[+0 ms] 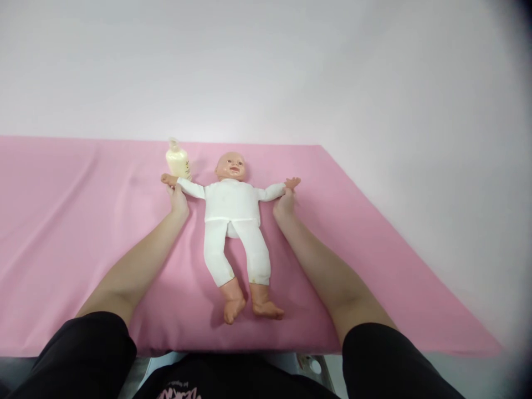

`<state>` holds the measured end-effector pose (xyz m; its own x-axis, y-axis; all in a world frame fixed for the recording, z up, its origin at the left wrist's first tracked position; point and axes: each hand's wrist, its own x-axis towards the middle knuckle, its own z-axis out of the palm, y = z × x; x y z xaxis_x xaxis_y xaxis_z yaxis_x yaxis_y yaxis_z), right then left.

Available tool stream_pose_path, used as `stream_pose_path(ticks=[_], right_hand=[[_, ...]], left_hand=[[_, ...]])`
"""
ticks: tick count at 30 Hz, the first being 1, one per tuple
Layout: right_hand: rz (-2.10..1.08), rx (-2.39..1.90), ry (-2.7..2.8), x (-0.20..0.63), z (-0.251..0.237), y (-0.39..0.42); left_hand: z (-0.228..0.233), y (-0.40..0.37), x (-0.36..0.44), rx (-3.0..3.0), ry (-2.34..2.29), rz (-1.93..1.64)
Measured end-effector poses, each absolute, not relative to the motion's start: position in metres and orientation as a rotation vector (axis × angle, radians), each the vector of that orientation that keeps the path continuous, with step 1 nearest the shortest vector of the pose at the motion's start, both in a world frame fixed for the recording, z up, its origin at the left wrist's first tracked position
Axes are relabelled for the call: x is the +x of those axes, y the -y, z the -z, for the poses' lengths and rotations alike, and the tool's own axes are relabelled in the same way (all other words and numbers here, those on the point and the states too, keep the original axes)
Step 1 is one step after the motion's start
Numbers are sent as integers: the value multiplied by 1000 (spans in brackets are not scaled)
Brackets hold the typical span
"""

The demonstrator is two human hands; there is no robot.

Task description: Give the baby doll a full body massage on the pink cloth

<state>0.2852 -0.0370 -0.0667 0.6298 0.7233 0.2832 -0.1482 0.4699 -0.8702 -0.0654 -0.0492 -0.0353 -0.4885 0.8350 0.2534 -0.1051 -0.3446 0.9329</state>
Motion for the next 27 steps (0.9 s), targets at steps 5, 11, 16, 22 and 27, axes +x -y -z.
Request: stream_pose_path(ticks=[5,11,16,22,27], right_hand=[[-560,-871,982,269,44,60],[-475,-890,1479,247,26,86],[-366,-908,1744,243,26,90],[-521,-881,1389,246,23,89],[-511,-823,1103,263,38,67]], left_hand=[[22,65,-54,1184,-1236,-1881],[14,81,-41,2059,-1172,-1560],[14,84,-35,2401,-1194,-1258],[14,82,-39,1939,-1153,-1681],[18,72,-49,1341,-1238,-1875]])
